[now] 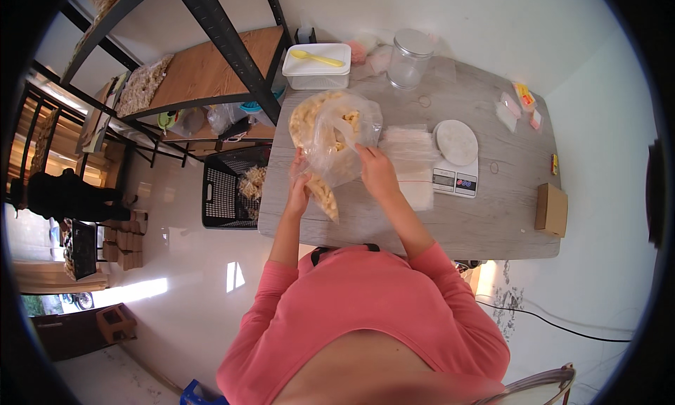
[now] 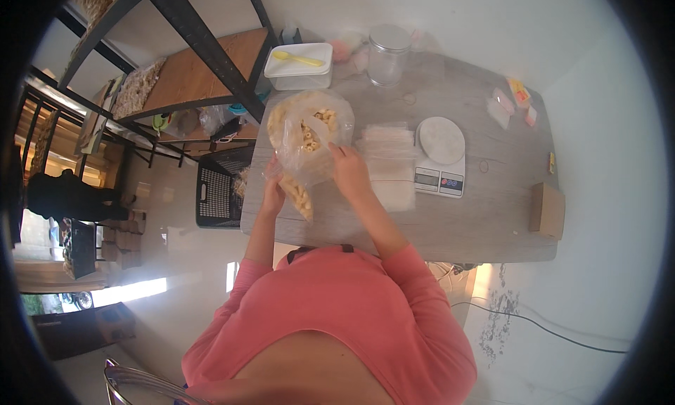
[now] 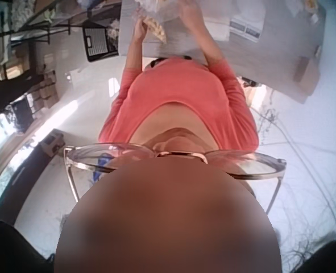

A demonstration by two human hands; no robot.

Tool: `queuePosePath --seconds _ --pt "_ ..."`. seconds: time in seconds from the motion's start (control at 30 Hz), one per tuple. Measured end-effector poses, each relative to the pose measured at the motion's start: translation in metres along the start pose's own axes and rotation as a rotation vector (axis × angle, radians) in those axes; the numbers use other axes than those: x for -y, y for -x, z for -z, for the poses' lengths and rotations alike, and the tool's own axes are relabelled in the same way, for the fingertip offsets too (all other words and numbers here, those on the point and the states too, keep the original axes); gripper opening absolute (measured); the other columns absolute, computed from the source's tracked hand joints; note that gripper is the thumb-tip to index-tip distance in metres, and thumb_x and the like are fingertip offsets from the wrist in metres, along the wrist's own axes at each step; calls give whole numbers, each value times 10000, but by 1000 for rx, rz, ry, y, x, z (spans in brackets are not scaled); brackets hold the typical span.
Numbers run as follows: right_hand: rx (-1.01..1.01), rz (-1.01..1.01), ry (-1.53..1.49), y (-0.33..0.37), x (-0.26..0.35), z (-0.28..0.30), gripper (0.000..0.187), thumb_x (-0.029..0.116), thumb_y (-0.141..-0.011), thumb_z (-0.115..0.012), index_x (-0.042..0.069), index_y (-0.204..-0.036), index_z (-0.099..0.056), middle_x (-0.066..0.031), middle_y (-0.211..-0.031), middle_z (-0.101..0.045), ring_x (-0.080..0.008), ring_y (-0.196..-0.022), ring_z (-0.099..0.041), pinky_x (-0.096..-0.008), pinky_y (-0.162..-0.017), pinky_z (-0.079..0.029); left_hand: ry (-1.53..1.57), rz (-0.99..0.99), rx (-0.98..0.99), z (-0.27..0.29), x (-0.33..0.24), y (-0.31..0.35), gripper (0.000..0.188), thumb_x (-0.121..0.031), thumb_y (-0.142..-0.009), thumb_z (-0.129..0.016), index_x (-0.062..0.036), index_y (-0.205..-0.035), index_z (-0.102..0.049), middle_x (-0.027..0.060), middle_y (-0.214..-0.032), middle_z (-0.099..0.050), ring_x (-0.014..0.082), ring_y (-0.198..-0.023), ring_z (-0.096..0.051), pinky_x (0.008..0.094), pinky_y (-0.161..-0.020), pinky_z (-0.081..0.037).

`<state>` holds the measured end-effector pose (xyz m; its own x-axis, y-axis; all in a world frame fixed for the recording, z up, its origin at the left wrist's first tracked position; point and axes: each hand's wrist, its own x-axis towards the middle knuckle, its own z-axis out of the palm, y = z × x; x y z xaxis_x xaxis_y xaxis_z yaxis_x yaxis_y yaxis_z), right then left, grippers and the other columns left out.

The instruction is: The person scoops cashew nuts from a large bag into small clear plastic bags using a plastic scoop, then places each filled bag on a digital scale to check weight. After weighing, the person seals the bag and sets it aside. This cycle repeats throughout the clip.

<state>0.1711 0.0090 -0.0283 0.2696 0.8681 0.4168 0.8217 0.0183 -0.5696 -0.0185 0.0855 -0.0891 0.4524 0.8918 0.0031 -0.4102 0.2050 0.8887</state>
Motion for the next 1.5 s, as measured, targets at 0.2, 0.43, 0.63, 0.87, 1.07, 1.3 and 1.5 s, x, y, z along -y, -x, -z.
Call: queuePosePath --seconds 0.2,0.43,0.63,0.87,1.07,1.3,1.5 --pt "107 13 -50 -10 4 0 322 -39 -762 -500 8 -1066 -594 -183 -912 -591 -352 -803 -573 -400 -704 -471 0 78 -18 11 -4 -18 570 -201 -801 -462 -65 -1327 -289 88 -1292 -403 229 -1221 -376 360 -1022 -290" --pt "85 -231 -394 -18 0 -17 245 11 -821 -500 -7 -1043 -605 -204 -902 -610 -364 -772 -581 -385 -697 -466 -31 104 64 15 -10 -27 517 -189 -790 -463 -69 -1275 -330 92 -1245 -426 216 -1179 -402 355 -998 -308" --pt "88 -131 -272 -20 3 -27 260 56 -839 -523 -15 -1081 -585 -214 -896 -633 -322 -738 -614 -351 -676 -476 -254 35 143 -4 -22 -26 552 -103 -764 -521 -43 -1270 -311 87 -1263 -393 187 -1154 -400 297 -968 -311" --pt "84 -599 -938 -17 -8 -24 271 106 -871 -520 -14 -1106 -583 -94 -895 -665 -86 -636 -554 -205 -562 -438 -152 -5 74 4 -17 -40 556 -95 -755 -527 -42 -1263 -307 88 -1273 -390 196 -1202 -360 301 -989 -288" --pt "-46 -573 -946 -7 -9 6 273 102 -892 -495 -13 -1127 -574 -83 -902 -652 -74 -658 -522 -198 -588 -431 -186 -131 -39 6 -16 -38 576 -111 -736 -568 -56 -1252 -316 83 -1211 -423 201 -1158 -394 320 -977 -297" --pt "-110 -557 -946 14 -25 46 259 113 -902 -475 -13 -1097 -590 -75 -853 -637 -78 -663 -515 -202 -618 -426 -414 -323 19 -14 -29 5 677 -67 -647 -686 -57 -1223 -330 63 -1020 -442 179 -951 -448 316 -867 -368" --pt "-6 -520 -931 21 -27 92 227 115 -899 -475 -5 -1024 -621 -61 -807 -633 -71 -655 -521 -202 -599 -419 -735 -298 93 -36 -47 29 729 -109 -587 -737 -10 -1193 -345 79 -981 -454 182 -911 -457 314 -837 -386"
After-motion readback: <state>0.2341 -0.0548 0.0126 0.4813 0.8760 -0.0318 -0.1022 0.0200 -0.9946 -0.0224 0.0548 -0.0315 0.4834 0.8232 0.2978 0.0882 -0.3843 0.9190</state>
